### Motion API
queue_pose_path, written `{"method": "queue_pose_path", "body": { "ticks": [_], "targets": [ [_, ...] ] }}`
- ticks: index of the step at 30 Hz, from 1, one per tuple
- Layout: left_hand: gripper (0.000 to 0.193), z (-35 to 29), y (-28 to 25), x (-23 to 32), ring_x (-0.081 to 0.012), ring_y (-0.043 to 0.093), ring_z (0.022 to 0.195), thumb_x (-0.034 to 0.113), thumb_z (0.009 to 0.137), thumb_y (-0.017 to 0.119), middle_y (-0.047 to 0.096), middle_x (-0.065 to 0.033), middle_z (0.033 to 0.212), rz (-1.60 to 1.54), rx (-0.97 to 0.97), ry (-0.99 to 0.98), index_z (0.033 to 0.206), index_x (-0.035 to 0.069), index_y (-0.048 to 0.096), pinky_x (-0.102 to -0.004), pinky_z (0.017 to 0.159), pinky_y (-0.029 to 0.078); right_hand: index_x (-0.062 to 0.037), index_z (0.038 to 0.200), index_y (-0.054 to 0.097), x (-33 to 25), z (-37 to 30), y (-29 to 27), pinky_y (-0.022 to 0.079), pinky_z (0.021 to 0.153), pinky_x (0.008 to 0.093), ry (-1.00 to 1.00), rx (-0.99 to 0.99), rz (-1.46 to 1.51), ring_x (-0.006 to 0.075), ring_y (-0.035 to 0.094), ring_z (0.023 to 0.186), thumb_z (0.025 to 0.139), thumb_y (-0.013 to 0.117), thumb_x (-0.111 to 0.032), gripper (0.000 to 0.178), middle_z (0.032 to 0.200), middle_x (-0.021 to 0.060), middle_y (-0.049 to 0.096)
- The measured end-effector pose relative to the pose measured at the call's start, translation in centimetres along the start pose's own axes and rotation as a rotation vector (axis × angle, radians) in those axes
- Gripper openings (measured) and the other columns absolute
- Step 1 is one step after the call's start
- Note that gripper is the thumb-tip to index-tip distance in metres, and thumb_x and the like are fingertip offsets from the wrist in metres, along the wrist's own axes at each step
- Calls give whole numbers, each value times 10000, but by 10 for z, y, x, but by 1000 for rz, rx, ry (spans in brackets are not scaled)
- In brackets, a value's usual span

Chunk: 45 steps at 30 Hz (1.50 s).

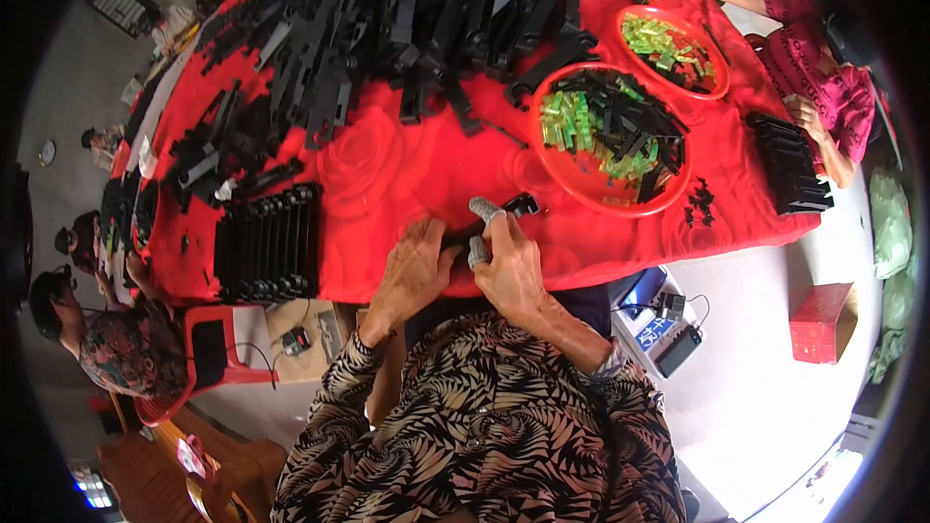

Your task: The person assembles plastic components by inserting small pieces into black frames by hand and stacking the completed parts in a row.

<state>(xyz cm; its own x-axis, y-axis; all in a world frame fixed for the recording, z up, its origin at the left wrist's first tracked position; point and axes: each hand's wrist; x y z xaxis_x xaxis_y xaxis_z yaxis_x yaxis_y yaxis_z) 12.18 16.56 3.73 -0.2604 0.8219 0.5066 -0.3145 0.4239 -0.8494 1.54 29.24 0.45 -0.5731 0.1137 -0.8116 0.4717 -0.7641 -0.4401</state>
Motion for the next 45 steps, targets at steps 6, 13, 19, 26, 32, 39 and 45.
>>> {"method": "queue_pose_path", "body": {
  "ticks": [6, 13, 19, 26, 32, 39, 45],
  "targets": [
    [206, 0, 0, 4, -443, 573, 763, 63, 865, 612, 557, -261, 845, 9, 47, 12, 970, -47, 473, -506, 652, 458, 42, 1214, 526, 1, 0, 1, 372, 448, 291, 20, 29, 82, 112, 461, 466, 753, 616, 143, 480, 710, 69, 548],
    [230, -5, -4, 3, -500, 587, 876, 70, 885, 614, 602, -311, 935, -101, -16, -72, 1030, -44, 477, -534, 701, 471, 16, 1186, 555, -9, 1, -3, 452, 527, 374, 117, 8, 191, 248, 551, 570, 750, 644, 90, 451, 764, 120, 577],
    [214, -17, -15, 7, -499, 586, 732, 64, 895, 600, 577, -320, 739, -130, -109, -100, 1017, -52, 469, -533, 600, 443, 31, 1198, 544, -24, -8, -7, 436, 507, 357, 175, -40, 234, 206, 553, 549, 770, 638, 102, 444, 760, 117, 582],
    [182, -45, -9, -5, -507, 581, 693, 81, 914, 565, 574, -319, 690, -227, -141, -146, 999, -47, 467, -561, 578, 423, 60, 1176, 522, -33, -20, -6, 449, 498, 321, 189, -113, 341, 184, 605, 566, 786, 623, 121, 408, 763, 125, 608],
    [186, -48, -5, 11, -506, 595, 759, 116, 901, 583, 617, -297, 762, -111, -70, -217, 998, -17, 496, -568, 619, 459, 61, 1160, 521, -34, -22, -5, 450, 496, 324, 250, -94, 388, 186, 592, 554, 776, 621, 118, 400, 758, 126, 603],
    [208, -40, -2, 23, -494, 608, 750, 138, 899, 586, 626, -295, 775, -13, -59, -321, 1008, -16, 498, -561, 620, 464, -5, 1223, 532, -28, -27, 9, 389, 477, 260, 156, -26, 354, 68, 548, 545, 816, 632, 126, 440, 775, 54, 580],
    [186, -40, -4, 15, -502, 601, 761, 91, 898, 588, 620, -309, 788, -116, -40, -290, 1015, -21, 496, -569, 636, 450, 25, 1087, 568, -23, -21, 8, 473, 547, 395, 90, 7, 235, 313, 613, 633, 759, 641, 107, 346, 823, 147, 590]
  ]
}}
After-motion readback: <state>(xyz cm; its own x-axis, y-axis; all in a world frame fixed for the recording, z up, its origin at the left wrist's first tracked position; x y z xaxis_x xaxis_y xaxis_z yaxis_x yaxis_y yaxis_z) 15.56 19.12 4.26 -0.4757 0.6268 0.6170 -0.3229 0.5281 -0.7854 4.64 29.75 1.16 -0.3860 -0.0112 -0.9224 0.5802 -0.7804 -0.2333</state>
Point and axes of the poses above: each hand's wrist, its own z-axis towards the middle knuckle, its own y-axis out of the palm, x = y × z
